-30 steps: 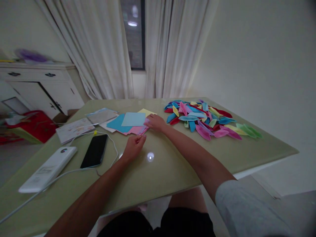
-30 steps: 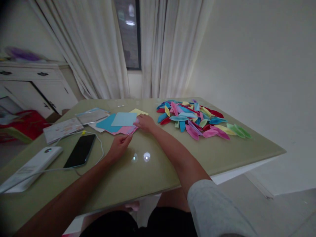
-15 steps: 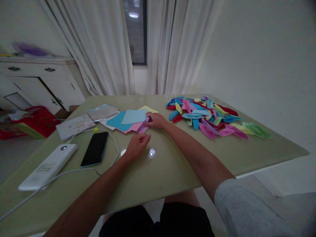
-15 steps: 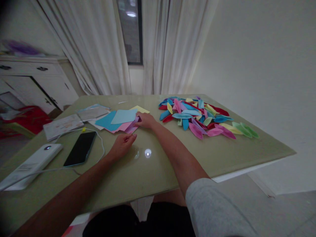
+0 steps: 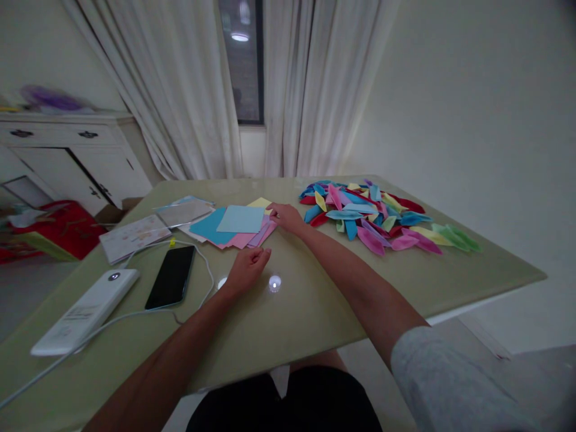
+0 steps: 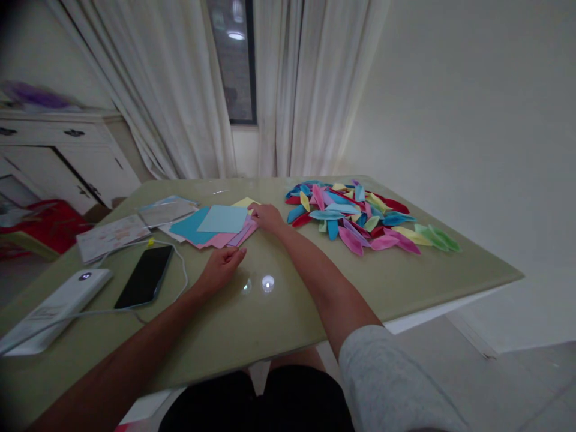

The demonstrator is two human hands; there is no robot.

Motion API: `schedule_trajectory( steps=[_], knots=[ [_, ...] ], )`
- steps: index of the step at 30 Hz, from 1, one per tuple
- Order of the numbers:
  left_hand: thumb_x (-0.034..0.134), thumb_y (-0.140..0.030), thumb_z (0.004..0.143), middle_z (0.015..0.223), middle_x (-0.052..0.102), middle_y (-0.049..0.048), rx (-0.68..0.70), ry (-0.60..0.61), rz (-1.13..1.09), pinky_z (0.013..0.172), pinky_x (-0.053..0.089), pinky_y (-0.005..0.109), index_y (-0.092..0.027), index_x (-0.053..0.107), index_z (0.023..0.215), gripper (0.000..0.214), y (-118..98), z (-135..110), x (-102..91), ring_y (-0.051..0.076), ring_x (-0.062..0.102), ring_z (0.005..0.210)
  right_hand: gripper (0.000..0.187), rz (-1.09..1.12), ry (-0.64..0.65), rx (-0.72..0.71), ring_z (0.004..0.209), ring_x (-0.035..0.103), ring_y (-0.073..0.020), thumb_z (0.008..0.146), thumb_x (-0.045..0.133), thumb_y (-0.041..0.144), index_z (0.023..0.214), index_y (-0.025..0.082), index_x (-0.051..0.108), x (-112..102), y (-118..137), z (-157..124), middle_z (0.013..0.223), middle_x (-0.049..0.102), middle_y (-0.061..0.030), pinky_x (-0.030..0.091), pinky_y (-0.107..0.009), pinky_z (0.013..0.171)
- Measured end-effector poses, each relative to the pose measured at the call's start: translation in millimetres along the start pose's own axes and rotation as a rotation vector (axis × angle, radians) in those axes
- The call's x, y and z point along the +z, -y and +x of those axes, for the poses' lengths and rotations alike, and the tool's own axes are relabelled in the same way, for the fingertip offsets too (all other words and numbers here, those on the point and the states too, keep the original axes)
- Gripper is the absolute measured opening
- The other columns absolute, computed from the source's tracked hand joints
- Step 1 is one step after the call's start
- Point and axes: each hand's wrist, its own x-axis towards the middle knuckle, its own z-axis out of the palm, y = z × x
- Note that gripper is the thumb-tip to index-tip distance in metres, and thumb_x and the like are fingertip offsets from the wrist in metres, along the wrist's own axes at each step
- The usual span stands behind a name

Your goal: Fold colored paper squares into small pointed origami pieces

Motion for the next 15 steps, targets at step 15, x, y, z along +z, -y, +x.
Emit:
schedule_trajectory(
  steps=[15],
  knots=[
    [0.049, -0.057, 0.095, 0.059, 0.025, -0.0058, 0.008, 0.023, -0.017, 0.060, 0.022, 0.032, -0.027, 0.024, 0.061, 0.052, 1, 1, 3.5, 0.014, 0.030, 0.058, 0.039, -0.105, 0.038, 0.231, 0.121, 0.071, -0.0283, 0.107, 0.071, 0.039, 0.140, 0.019, 0.067, 13, -16, 24, 0.142, 0.068, -0.0127, 0.063, -0.051, 0.102]
  ],
)
